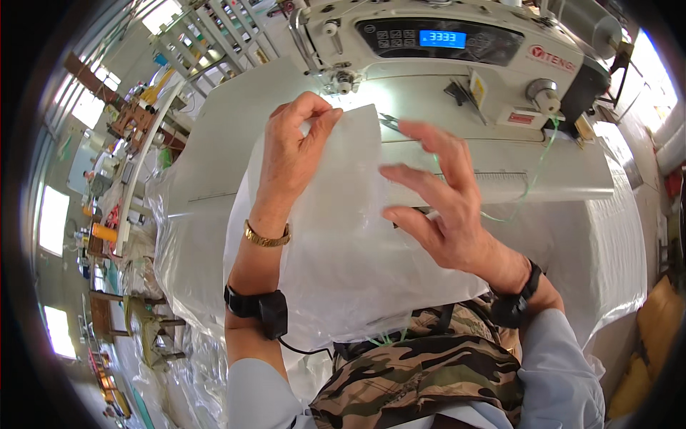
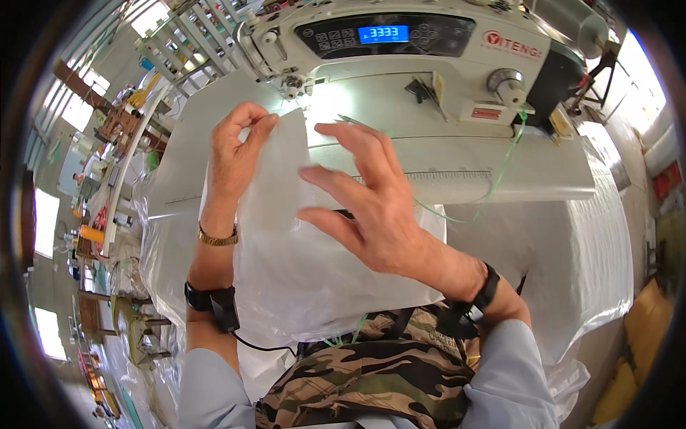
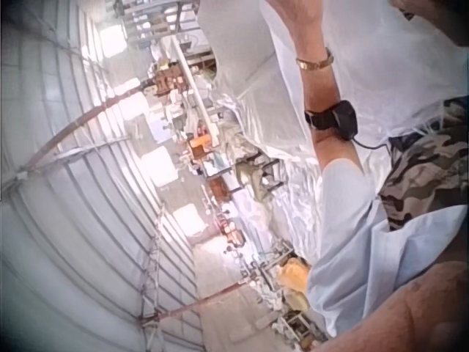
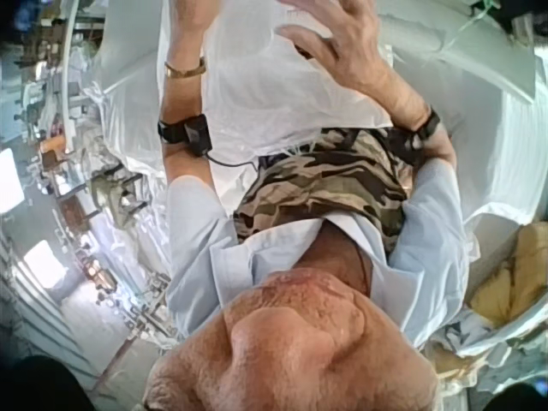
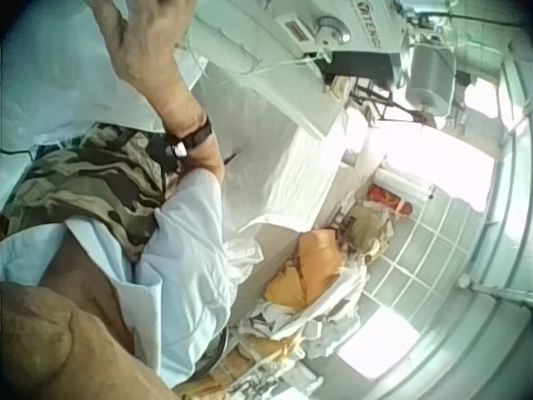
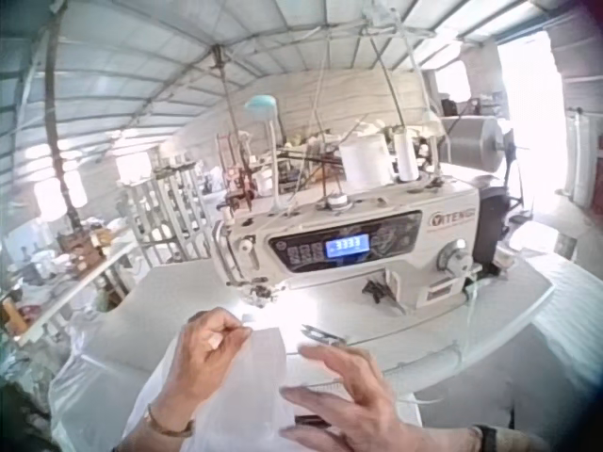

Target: Sewing large white plastic sheets using an industrial sewing machine in a manufacturing environment.

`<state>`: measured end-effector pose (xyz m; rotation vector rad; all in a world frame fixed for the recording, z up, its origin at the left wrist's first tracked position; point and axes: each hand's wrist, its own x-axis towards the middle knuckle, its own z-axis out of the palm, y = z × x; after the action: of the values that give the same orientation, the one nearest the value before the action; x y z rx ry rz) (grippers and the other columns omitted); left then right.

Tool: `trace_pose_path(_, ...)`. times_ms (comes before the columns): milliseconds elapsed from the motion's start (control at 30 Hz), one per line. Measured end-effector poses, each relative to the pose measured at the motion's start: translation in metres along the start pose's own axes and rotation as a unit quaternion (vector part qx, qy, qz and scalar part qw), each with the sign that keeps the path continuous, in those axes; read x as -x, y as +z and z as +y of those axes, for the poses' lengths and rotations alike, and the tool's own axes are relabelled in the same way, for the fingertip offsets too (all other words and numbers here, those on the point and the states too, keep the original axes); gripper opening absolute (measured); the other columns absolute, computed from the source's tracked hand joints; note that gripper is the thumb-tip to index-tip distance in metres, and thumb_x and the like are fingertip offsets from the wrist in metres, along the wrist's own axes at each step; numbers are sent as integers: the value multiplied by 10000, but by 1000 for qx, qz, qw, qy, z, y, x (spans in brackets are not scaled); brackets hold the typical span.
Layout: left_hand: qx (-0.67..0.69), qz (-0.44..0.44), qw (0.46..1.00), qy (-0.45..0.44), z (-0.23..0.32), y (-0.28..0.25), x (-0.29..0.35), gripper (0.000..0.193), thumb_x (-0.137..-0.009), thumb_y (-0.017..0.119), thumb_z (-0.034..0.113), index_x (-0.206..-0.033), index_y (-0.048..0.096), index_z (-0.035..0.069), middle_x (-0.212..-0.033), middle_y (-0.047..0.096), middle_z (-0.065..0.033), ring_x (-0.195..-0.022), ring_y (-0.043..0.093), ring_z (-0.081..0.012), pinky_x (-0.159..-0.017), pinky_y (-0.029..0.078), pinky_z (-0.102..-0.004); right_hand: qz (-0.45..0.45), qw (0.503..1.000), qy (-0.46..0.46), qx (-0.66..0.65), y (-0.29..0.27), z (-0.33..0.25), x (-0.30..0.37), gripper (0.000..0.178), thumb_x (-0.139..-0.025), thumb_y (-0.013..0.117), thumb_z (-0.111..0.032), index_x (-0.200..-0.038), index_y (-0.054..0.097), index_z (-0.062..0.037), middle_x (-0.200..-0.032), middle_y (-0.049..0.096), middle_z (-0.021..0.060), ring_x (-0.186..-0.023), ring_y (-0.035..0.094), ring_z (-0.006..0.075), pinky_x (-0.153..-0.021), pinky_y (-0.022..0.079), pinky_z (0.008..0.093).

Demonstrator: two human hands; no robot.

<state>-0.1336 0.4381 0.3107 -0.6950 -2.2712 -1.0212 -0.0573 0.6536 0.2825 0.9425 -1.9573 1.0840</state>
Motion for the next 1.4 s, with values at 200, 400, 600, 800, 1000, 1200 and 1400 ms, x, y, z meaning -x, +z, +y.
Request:
trace_pose_path(200,4,22,1000,8,16,-10,0,196,-860,699,130,-778,572,6,-682,616,-68,-644,591,-200,-735,444,-336,38,998,7,52,16,-4,-16,365,-745,797,-284,-932,649,-8,-1353,469,216,-1171,474,414,-910,450,478)
trace_pose_path(400,17,33,999,-10,32,-17,3,221,-866,707,149,-780,577,-8,-674,607,-61,-639,566,-158,-657,452,-299,54,994,43,79,18,-8,-18,373,-742,808,-302,-909,656,-5,-1352,487,215,-1185,478,395,-926,460,445)
trace_pose_path(600,34,48,998,7,40,-21,2,238,-868,713,156,-778,576,-17,-672,587,-40,-640,527,-125,-624,442,-276,65,973,199,-96,26,-6,-30,336,-797,777,-301,-825,672,16,-1295,556,229,-1159,520,334,-760,508,378)
trace_pose_path(800,45,47,997,-28,53,-22,6,261,-859,731,158,-753,563,-10,-651,547,-4,-639,471,-83,-614,416,-246,51,889,344,-297,34,-4,-33,257,-832,744,-202,-766,631,19,-924,639,106,-774,573,154,-595,447,277)
trace_pose_path(1000,92,53,994,-32,55,-22,5,291,-866,737,171,-714,550,8,-621,495,41,-602,410,-39,-562,355,-207,106,883,300,-345,33,-4,-31,200,-851,693,-117,-740,572,-3,-718,566,7,-651,480,81,-585,430,268)
trace_pose_path(1200,146,40,987,-61,57,-24,6,312,-877,731,187,-676,533,51,-606,445,80,-581,368,-15,-524,287,-186,112,861,302,-394,30,-10,-31,136,-880,649,-66,-825,545,4,-729,562,3,-661,483,55,-594,432,236)
trace_pose_path(1400,150,47,985,-74,62,-22,7,332,-878,729,176,-654,506,71,-596,411,94,-565,333,4,-502,251,-183,162,837,278,-443,34,-13,-30,184,-888,647,-51,-991,514,23,-774,565,4,-702,493,49,-639,436,216)
